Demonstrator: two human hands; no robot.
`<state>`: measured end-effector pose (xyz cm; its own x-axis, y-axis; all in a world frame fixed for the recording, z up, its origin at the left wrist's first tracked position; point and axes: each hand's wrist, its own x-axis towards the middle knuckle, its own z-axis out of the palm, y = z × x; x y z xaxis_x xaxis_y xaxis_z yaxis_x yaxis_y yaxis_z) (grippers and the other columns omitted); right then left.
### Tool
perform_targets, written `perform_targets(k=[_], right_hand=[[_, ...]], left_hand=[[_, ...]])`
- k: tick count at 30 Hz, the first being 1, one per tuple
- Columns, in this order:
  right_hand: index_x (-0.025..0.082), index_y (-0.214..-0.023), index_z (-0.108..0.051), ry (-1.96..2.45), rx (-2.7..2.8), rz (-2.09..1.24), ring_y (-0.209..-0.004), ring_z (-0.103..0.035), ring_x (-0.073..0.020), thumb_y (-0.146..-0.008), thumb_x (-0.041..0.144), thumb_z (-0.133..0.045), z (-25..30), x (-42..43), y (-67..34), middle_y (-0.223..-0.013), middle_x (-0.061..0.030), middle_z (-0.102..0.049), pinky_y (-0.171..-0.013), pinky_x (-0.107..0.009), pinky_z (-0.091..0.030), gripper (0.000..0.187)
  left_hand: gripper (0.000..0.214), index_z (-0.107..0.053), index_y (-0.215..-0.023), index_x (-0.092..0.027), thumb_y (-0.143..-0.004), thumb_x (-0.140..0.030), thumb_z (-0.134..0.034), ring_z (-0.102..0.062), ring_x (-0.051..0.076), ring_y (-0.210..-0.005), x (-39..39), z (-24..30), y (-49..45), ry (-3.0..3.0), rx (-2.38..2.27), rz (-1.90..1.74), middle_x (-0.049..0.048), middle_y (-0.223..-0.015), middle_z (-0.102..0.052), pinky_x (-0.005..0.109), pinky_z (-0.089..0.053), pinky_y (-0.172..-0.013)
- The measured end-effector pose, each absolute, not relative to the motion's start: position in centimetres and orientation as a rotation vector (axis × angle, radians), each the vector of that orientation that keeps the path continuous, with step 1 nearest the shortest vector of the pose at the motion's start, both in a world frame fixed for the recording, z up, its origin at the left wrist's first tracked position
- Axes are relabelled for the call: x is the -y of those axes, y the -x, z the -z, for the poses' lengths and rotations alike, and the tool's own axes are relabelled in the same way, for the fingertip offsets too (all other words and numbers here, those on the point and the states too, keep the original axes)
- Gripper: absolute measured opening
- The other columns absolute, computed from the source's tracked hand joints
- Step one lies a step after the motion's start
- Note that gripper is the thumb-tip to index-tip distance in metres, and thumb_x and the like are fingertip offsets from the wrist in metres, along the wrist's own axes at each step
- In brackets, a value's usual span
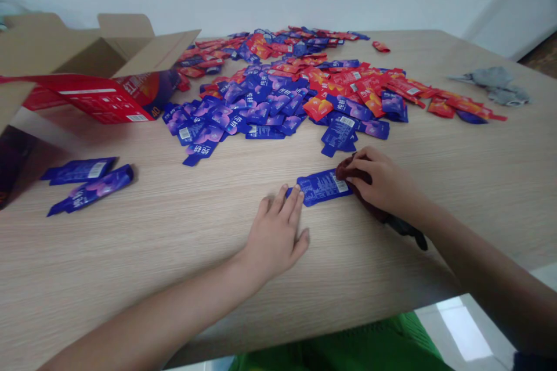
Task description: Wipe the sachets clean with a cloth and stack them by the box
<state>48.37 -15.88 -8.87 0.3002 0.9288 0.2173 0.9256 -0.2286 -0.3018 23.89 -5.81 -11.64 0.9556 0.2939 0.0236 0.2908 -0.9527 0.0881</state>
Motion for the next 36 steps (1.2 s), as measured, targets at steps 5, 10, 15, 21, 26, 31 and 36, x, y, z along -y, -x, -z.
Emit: perform_targets(k=[5,10,15,21,26,31,36], right_hand=[[0.021,-0.098,-0.068,1.96,1.848,-0.016,-0.102,-0.056,-0.0249,-0.087,0.024,-0.055,8.3,14.2,-44.0,-0.11,-0.0089,-0.059,-0.084,-0.04,-0.051,0.017],[0.02,-0.095,-0.068,1.939,1.908,-0.032,-0.101,-0.055,-0.0252,-0.085,0.021,-0.058,10.3,14.1,-42.7,-0.111,-0.0103,-0.058,-0.083,-0.041,-0.051,0.014],[0.022,-0.092,-0.067,1.996,1.725,-0.038,-0.103,-0.056,-0.0262,-0.082,0.023,-0.063,10.8,15.6,-45.3,-0.111,-0.0088,-0.056,-0.087,-0.043,-0.051,0.011],[0.024,-0.082,-0.068,2.113,1.538,-0.143,-0.095,-0.061,-0.0243,-0.084,0.028,-0.06,11.1,17.2,-47.1,-0.104,-0.0068,-0.057,-0.084,-0.042,-0.052,0.009],[0.023,-0.083,-0.071,2.149,1.613,-0.217,-0.09,-0.062,-0.0233,-0.082,0.028,-0.062,9.5,16.9,-49.2,-0.101,-0.0061,-0.059,-0.084,-0.042,-0.052,0.01],[0.023,-0.093,-0.073,2.022,1.668,-0.101,-0.095,-0.061,-0.0229,-0.084,0.03,-0.062,7.6,14.2,-47.1,-0.107,-0.0064,-0.06,-0.084,-0.04,-0.051,0.016],[0.021,-0.096,-0.073,1.975,1.869,-0.015,-0.103,-0.055,-0.0248,-0.089,0.024,-0.054,9.4,11.7,-42.9,-0.11,-0.0089,-0.059,-0.087,-0.041,-0.049,0.02]], left_hand=[[0.063,-0.036,-0.147,-0.005,-0.096,-0.042,-0.034,-0.026,0.035,-0.144,5.8,11.7,-23.9,-3.045,-0.45,-0.06,0.0153,-0.157,-0.03,0.053,-0.033,-0.106],[0.062,-0.04,-0.145,-0.005,-0.096,-0.043,-0.035,-0.027,0.034,-0.144,5.9,11.6,-24.0,-3.052,-0.463,-0.054,0.0149,-0.156,-0.032,0.052,-0.035,-0.104],[0.063,-0.037,-0.147,-0.008,-0.094,-0.042,-0.038,-0.029,0.033,-0.143,5.8,11.6,-24.1,-3.033,-0.475,-0.044,0.0129,-0.157,-0.031,0.05,-0.036,-0.104],[0.064,-0.035,-0.148,-0.007,-0.094,-0.042,-0.039,-0.028,0.034,-0.144,5.8,11.6,-24.1,-3.035,-0.473,-0.059,0.0137,-0.157,-0.03,0.051,-0.037,-0.103],[0.064,-0.035,-0.148,-0.007,-0.094,-0.042,-0.038,-0.027,0.034,-0.144,5.9,11.6,-24.0,-3.032,-0.47,-0.045,0.0138,-0.157,-0.03,0.052,-0.036,-0.104],[0.064,-0.037,-0.147,-0.007,-0.095,-0.043,-0.036,-0.027,0.034,-0.144,5.8,11.7,-24.0,-3.047,-0.465,-0.068,0.0142,-0.156,-0.031,0.051,-0.035,-0.104],[0.063,-0.04,-0.145,-0.005,-0.095,-0.043,-0.037,-0.03,0.035,-0.143,5.9,11.5,-24.1,-3.043,-0.473,-0.055,0.0169,-0.152,-0.039,0.051,-0.035,-0.104]])
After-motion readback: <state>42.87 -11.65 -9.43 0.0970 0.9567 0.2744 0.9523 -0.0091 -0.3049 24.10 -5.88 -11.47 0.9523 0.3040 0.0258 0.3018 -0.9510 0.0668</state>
